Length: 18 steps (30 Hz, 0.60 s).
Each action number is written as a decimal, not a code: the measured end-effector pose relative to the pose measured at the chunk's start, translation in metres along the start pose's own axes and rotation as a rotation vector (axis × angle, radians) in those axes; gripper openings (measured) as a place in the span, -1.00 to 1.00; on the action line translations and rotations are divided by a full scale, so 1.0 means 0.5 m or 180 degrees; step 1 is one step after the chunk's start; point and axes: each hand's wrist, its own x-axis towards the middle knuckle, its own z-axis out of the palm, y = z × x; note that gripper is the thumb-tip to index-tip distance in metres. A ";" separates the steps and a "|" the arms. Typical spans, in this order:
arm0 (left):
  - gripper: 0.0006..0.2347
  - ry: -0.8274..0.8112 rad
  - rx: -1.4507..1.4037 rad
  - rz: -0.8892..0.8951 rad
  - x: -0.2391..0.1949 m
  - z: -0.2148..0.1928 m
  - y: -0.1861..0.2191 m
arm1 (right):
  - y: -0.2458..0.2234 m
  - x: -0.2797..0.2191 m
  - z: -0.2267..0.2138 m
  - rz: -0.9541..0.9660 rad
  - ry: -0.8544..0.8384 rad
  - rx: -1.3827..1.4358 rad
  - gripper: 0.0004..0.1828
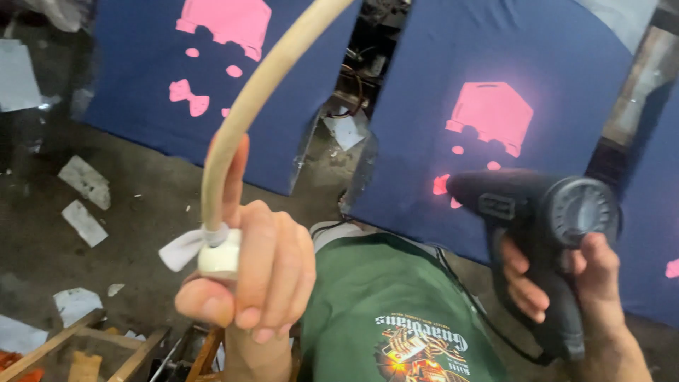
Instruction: Drying screen-printed designs on t-shirts using a handheld heat gun.
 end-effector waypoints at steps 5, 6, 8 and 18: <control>-0.15 -0.0175 0.0068 -0.0032 -0.007 -0.011 0.014 | 0.000 -0.008 -0.003 0.0183 -0.0200 -0.0287 -0.14; -0.15 -0.0178 0.0022 -0.0043 -0.004 -0.011 0.018 | -0.005 -0.004 0.000 0.0167 -0.0158 -0.0301 -0.14; -0.15 -0.0167 0.0178 -0.0110 -0.003 -0.008 0.029 | -0.008 -0.001 0.006 0.0494 -0.0183 -0.0613 -0.09; -0.17 -0.0234 0.0281 -0.0325 -0.001 -0.020 0.057 | -0.012 -0.013 0.016 0.0095 -0.0310 0.0128 -0.01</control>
